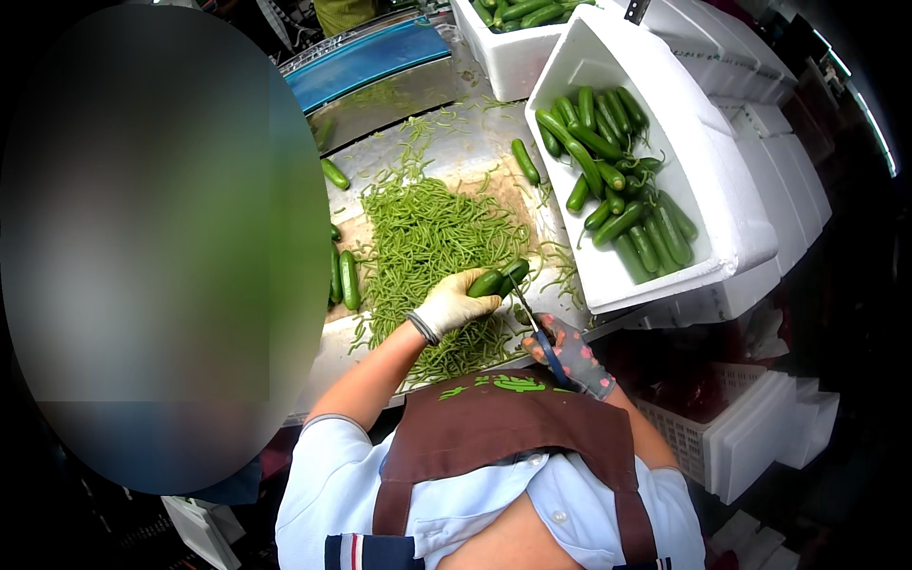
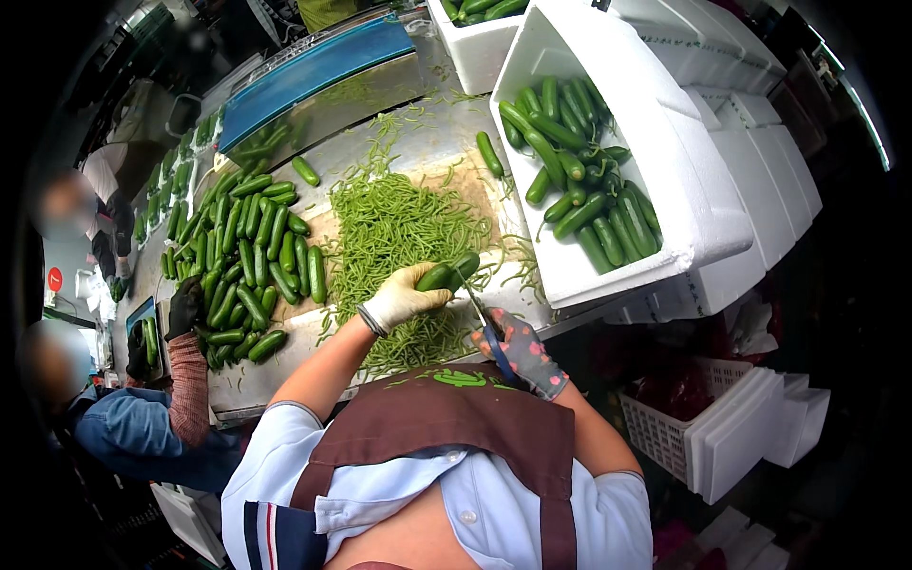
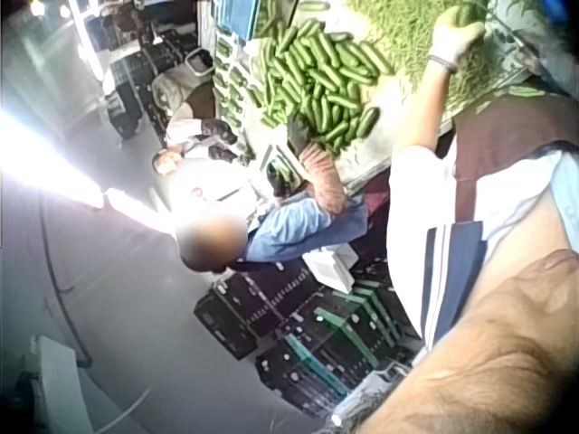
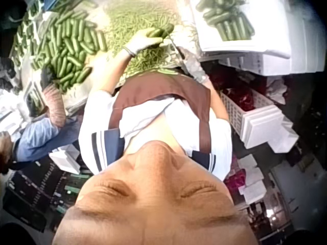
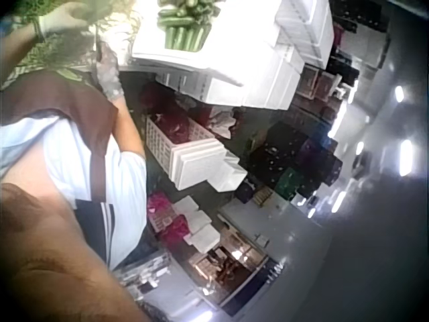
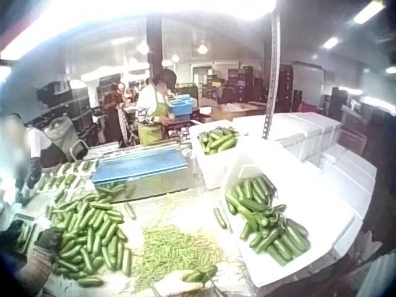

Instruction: The person peels cucumbers using a handheld peeler, removing the skin in long strips. The peeled cucumbers are placed into a white styrofoam container, while the peels accumulate on the metal table. The person works continuously, handling cucumbers one at a time from a large pile.

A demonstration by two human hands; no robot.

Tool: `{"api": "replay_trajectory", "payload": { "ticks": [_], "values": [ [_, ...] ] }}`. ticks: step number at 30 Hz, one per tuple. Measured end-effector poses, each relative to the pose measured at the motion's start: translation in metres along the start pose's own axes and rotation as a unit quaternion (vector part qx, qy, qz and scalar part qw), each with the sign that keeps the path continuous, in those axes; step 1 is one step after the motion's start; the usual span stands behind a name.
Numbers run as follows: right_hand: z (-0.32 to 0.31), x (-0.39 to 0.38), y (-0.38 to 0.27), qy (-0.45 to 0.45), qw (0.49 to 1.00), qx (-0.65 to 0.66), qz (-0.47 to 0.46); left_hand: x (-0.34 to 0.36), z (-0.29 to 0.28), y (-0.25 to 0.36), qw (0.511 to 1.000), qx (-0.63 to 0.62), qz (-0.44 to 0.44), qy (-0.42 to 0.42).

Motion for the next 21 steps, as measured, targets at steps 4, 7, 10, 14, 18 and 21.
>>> {"api": "replay_trajectory", "payload": {
  "ticks": [4, 7, 10, 14, 18, 21],
  "values": [
    [0.002, 0.010, 0.017, 0.025, 0.995, 0.083, 0.055, -0.011, -0.003, 0.002, 0.981, 0.184, 0.064, 0.025],
    [0.014, 0.016, 0.006, 0.024, 0.994, 0.074, 0.077, -0.017, -0.010, -0.005, 0.971, 0.227, 0.038, 0.060],
    [0.022, 0.022, 0.000, 0.064, 0.953, 0.269, 0.124, -0.018, -0.019, -0.011, 0.992, 0.123, 0.028, 0.030],
    [0.014, 0.035, 0.034, -0.048, 0.892, 0.416, 0.173, -0.014, -0.061, -0.048, 0.914, -0.393, 0.064, -0.086],
    [0.011, 0.040, 0.066, -0.139, 0.692, 0.635, 0.314, -0.031, -0.142, -0.041, 0.881, -0.447, 0.129, 0.081],
    [0.019, 0.035, 0.058, -0.035, 0.761, 0.568, 0.310, -0.038, -0.204, -0.072, 0.742, -0.607, 0.101, 0.267]
  ]
}}
Point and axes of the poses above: each hand's wrist, its own x-axis towards the middle knuckle, its own z-axis out of the palm, y = z × x, the point moved 2 cm from there along x, towards the middle knuckle, and after that the axes turned 4 degrees about x, right-handed, at the moved point
